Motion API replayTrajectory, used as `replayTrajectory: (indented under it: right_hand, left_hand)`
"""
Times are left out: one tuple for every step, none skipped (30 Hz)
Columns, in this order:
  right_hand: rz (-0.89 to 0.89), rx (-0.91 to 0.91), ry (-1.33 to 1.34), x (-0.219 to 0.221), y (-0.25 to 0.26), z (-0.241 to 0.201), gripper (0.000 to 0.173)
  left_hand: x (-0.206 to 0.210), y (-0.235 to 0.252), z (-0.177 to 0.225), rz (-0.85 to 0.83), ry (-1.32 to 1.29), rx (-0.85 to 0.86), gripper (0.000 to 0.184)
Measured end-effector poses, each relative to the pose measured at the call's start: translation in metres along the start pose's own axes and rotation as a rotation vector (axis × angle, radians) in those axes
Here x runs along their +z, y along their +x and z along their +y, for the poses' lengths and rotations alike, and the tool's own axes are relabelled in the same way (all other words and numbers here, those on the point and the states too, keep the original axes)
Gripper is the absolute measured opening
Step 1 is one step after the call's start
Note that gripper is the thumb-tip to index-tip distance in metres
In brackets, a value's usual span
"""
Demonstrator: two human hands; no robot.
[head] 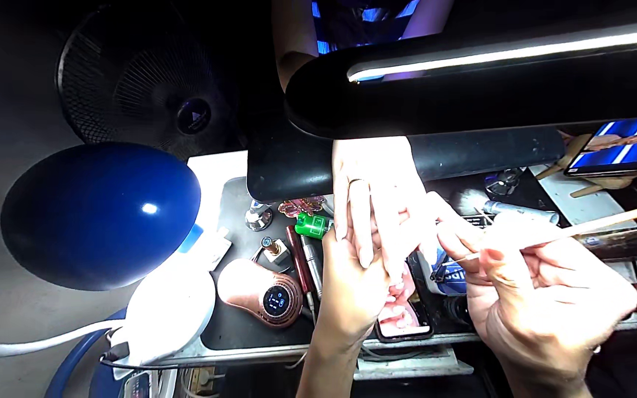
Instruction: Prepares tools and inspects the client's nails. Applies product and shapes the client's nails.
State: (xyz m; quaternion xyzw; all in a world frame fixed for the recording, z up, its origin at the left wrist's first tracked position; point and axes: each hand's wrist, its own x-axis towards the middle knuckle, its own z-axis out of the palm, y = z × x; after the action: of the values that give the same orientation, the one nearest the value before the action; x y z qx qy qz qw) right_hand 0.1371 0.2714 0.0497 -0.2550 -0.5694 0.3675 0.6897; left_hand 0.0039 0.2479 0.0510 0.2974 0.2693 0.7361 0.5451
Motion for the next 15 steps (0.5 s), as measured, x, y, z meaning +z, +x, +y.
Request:
replayTrajectory:
  right_hand:
    - [-0.009, 0.001, 0.001, -0.001, 0.0, 0.0, 0.013]
    - [-0.015, 0.001, 0.001, -0.002, 0.0, 0.001, 0.013]
    - [-0.021, 0.002, 0.002, -0.003, 0.0, 0.001, 0.012]
    - [-0.027, 0.002, 0.002, -0.004, 0.001, 0.0, 0.011]
    - [-0.031, 0.0, -0.004, -0.006, 0.003, 0.0, 0.009]
    - [-0.029, -0.004, -0.008, -0.009, 0.004, 0.0, 0.005]
    - [-0.017, -0.012, -0.016, -0.011, 0.006, 0.0, 0.003]
    - [-0.008, -0.017, -0.027, -0.015, 0.008, -0.001, 0.002]
    - [-0.003, -0.014, -0.028, -0.018, 0.009, -0.002, 0.002]
    - [-0.007, -0.014, -0.031, -0.022, 0.011, -0.003, 0.002]
    - [-0.011, -0.02, -0.047, -0.026, 0.013, -0.004, 0.002]
    - [-0.009, -0.034, -0.074, -0.029, 0.014, -0.005, 0.002]
    - [-0.005, -0.046, -0.109, -0.033, 0.015, -0.005, 0.003]
    - [-0.009, -0.057, -0.142, -0.038, 0.016, -0.006, 0.005]
    - [-0.01, -0.07, -0.175, -0.042, 0.017, -0.006, 0.006]
  left_hand:
    - [0.0, 0.0, -0.001, -0.005, 0.004, 0.004, 0.024]
    - [-0.001, 0.0, -0.001, -0.012, 0.011, 0.007, 0.023]
    - [-0.001, 0.001, -0.001, -0.021, 0.019, 0.011, 0.023]
    - [-0.001, 0.001, -0.001, -0.025, 0.019, 0.014, 0.021]
    - [0.0, 0.001, -0.001, -0.029, 0.016, 0.013, 0.021]
    - [-0.001, 0.001, -0.001, -0.033, 0.013, 0.01, 0.022]
    - [-0.001, 0.001, -0.001, -0.036, 0.007, 0.004, 0.023]
    - [-0.002, 0.001, -0.001, -0.037, 0.002, -0.002, 0.023]
    - [-0.002, 0.001, -0.002, -0.04, 0.004, -0.005, 0.024]
    - [-0.003, 0.002, -0.002, -0.042, 0.008, -0.009, 0.024]
    - [-0.003, 0.002, -0.003, -0.044, 0.017, -0.008, 0.024]
    - [-0.004, 0.002, -0.003, -0.05, 0.023, -0.006, 0.024]
    - [-0.005, 0.002, -0.004, -0.054, 0.025, -0.004, 0.024]
    - [-0.005, 0.002, -0.005, -0.059, 0.027, -0.002, 0.023]
    - [-0.006, 0.002, -0.005, -0.067, 0.028, -0.003, 0.023]
